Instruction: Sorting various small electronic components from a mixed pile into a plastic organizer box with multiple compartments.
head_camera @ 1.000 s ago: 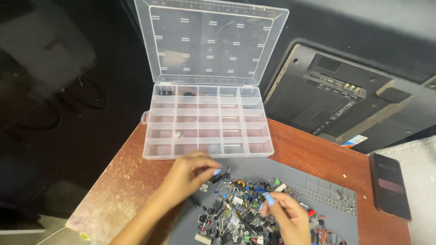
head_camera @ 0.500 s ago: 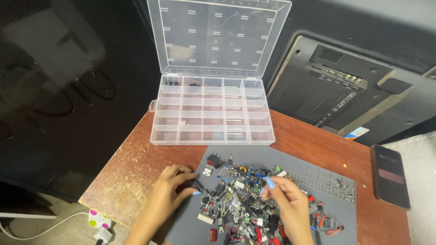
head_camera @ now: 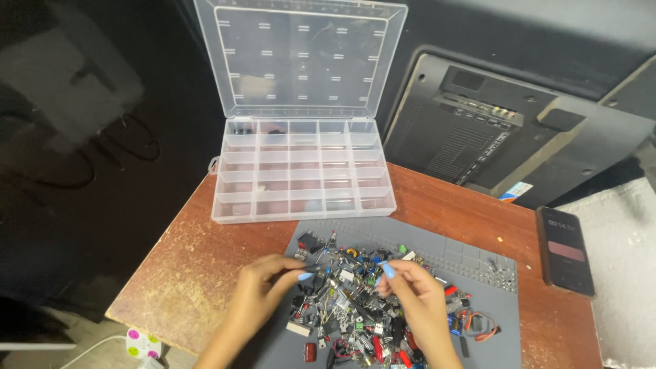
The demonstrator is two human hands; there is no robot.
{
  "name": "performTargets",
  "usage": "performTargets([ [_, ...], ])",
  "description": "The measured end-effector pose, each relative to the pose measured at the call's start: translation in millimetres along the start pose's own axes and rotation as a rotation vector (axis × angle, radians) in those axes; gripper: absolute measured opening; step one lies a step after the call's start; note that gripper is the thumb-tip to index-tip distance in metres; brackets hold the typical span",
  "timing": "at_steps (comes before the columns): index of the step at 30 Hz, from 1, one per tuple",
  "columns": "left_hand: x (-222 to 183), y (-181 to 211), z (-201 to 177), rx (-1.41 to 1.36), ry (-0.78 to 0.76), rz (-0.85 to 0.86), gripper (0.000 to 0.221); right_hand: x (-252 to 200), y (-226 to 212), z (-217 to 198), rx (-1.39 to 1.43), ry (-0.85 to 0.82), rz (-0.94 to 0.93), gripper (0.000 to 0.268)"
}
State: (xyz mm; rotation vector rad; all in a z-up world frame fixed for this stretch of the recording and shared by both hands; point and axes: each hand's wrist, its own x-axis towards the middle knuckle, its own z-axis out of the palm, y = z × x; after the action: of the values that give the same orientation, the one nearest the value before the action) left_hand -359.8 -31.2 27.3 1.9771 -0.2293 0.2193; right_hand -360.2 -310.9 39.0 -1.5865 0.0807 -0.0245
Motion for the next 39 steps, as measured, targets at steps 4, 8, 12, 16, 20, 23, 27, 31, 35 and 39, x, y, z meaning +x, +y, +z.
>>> performTargets([
  [4,29.1,17.5,28.3,-0.159,-0.044,-0.013,0.015,3.2,12.2,-1.9,0.033,-0.002,-0.005,0.021],
  [8,60.4,27.5,69.3,-0.264,-0.25,-0.039,0.013,1.0,12.9,1.5,0.072,0.035,0.034,0.036],
  [12,79.4,37.7,97.3,-0.316,-0.337,0.042,0.009,13.6,36.9,-9.5,0.125,0.177,-0.072,0.028],
  [16,84.5,39.8,104.2,-0.375,-0.333,0.125,0.016,17.3,15.0,-5.7,0.134,0.362,0.188,0.022],
  [20,80.1,35.7,106.3,-0.603,-0.345,-0.02,0.016,14.6,11.1,6.5,0.212,0.38,0.144,0.021],
  [23,72.5,23.6,117.3,-0.739,-0.334,-0.139,0.015,7.2,4.8,16.5,0.171,0.412,0.245,0.019],
  [27,66.8,22.1,121.0,-0.822,-0.359,-0.149,0.012,11.2,10.6,1.7,0.15,0.245,0.433,0.032],
  [31,69.8,24.8,110.7,-0.959,-0.355,-0.104,0.014,20.7,59.4,-10.8,0.168,0.219,0.239,0.031],
  [35,84.6,37.7,84.6,-0.751,-0.231,-0.102,0.01,25.3,79.1,-18.1,0.166,0.264,0.239,0.031],
  [39,109.1,43.2,58.8,-0.423,-0.15,-0.063,0.008,33.9,118.3,-44.6,0.243,0.177,0.298,0.033],
])
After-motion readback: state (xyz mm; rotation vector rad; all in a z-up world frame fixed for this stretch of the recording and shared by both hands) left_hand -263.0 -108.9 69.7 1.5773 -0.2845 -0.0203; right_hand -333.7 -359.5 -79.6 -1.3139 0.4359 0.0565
